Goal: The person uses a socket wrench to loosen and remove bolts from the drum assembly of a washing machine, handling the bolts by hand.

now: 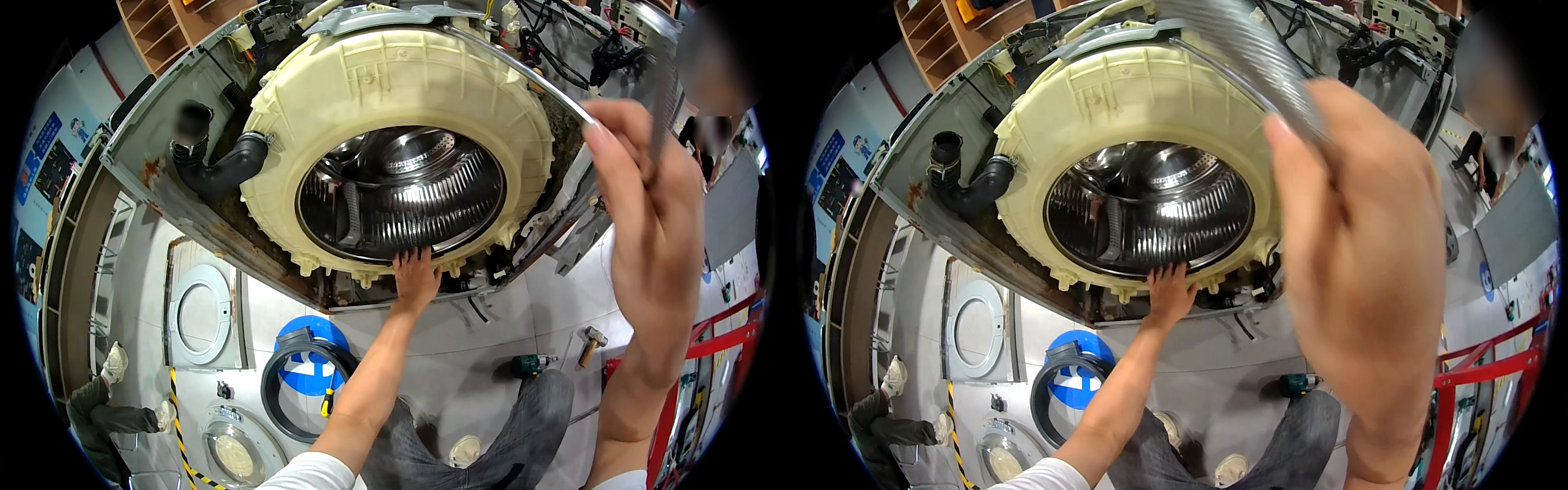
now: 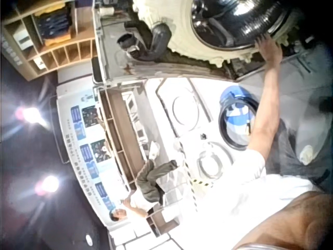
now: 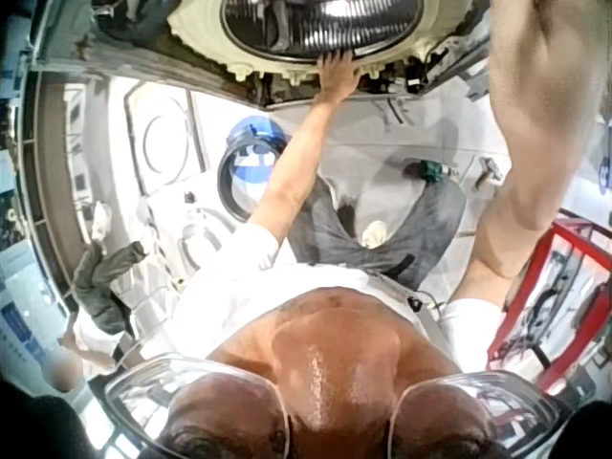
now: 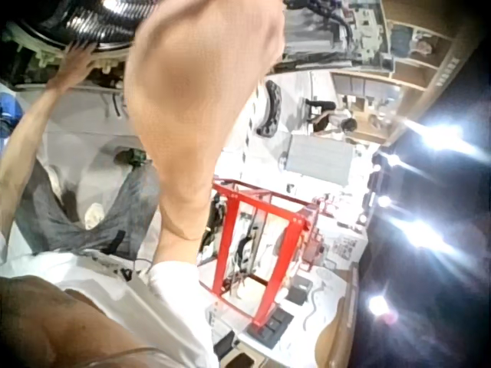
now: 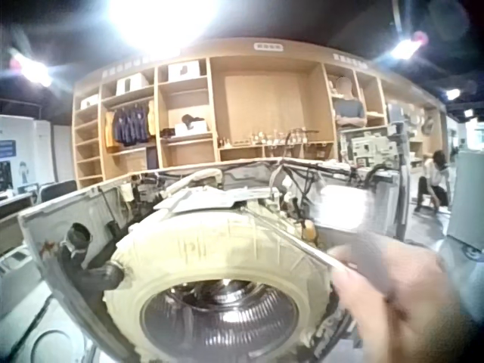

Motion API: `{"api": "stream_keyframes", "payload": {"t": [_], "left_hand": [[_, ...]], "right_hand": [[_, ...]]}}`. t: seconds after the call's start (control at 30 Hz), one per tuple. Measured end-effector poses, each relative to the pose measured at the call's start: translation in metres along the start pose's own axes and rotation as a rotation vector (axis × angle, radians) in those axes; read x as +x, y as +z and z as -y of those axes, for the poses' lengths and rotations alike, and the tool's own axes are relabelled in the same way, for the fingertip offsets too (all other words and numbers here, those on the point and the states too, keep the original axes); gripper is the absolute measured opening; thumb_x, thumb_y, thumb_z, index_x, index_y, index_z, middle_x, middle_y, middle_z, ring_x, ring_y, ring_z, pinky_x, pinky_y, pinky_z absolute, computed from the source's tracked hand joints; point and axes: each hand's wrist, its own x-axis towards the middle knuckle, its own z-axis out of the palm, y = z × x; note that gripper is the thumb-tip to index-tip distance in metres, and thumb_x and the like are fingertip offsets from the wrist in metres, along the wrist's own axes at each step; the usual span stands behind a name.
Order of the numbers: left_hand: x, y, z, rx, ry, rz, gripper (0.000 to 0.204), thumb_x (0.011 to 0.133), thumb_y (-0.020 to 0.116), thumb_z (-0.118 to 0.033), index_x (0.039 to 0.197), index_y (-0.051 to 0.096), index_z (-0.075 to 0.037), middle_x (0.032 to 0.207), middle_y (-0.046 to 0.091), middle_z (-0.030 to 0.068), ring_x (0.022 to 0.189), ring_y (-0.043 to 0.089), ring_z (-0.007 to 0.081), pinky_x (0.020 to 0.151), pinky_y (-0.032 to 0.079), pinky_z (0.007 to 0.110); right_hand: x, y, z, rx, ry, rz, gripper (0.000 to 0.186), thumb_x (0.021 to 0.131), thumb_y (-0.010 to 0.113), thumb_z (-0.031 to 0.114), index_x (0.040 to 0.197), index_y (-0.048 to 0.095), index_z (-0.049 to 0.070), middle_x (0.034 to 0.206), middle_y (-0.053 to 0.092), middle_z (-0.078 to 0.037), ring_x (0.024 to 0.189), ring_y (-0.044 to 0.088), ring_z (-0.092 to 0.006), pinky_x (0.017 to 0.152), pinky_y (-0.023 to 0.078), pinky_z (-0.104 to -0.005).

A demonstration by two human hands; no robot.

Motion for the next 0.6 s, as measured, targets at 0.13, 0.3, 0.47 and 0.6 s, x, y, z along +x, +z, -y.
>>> {"api": "stream_keyframes", "payload": {"t": [0.13, 0.3, 0.47, 0.6], "left_hand": [[0.003, -0.004, -0.002, -0.037, 0.002, 0.001, 0.05, 0.075, 0.064, -0.028, 0.118, 0.049, -0.006, 0.118, 0.05, 0.0138, 0.115, 0.041, 0.031, 0.101, 0.023, 0.045], [0.002, -0.003, 0.0, -0.052, 0.067, -0.073, 0.048, 0.074, 0.065, -0.026, 0.114, 0.05, -0.004, 0.112, 0.053, 0.0132, 0.111, 0.044, 0.0299, 0.1, 0.024, 0.044], [0.002, -0.015, -0.006, -0.017, 0.032, -0.012, 0.046, 0.075, 0.061, -0.027, 0.113, 0.05, -0.003, 0.11, 0.053, 0.0145, 0.109, 0.044, 0.0309, 0.099, 0.023, 0.047], [0.003, -0.012, -0.007, 0.0, 0.01, 0.049, 0.046, 0.076, 0.059, -0.028, 0.114, 0.05, -0.003, 0.112, 0.052, 0.0153, 0.11, 0.043, 0.0313, 0.099, 0.023, 0.047]], "right_hand": [[0.014, 0.009, 0.007, -0.163, -0.177, -0.015, 0.019, 0.088, 0.053, 0.014, 0.087, 0.057, -0.005, 0.055, 0.042, -0.006, 0.049, 0.036, -0.0126, 0.047, 0.031, -0.0285], [0.009, 0.017, 0.033, -0.238, -0.185, -0.003, 0.01, 0.084, 0.05, 0.006, 0.083, 0.053, -0.004, 0.059, 0.051, -0.017, 0.055, 0.056, -0.0261, 0.053, 0.04, -0.0364], [0.008, 0.023, 0.028, -0.517, -0.264, 0.175, 0.006, 0.071, 0.053, 0.003, 0.075, 0.051, 0.0, 0.065, 0.058, -0.012, 0.059, 0.061, -0.0264, 0.054, 0.047, -0.0336], [0.009, 0.019, 0.021, -0.549, -0.421, 0.115, 0.005, 0.069, 0.053, 0.002, 0.073, 0.05, 0.001, 0.063, 0.058, -0.009, 0.059, 0.062, -0.0229, 0.051, 0.047, -0.0337]]}}
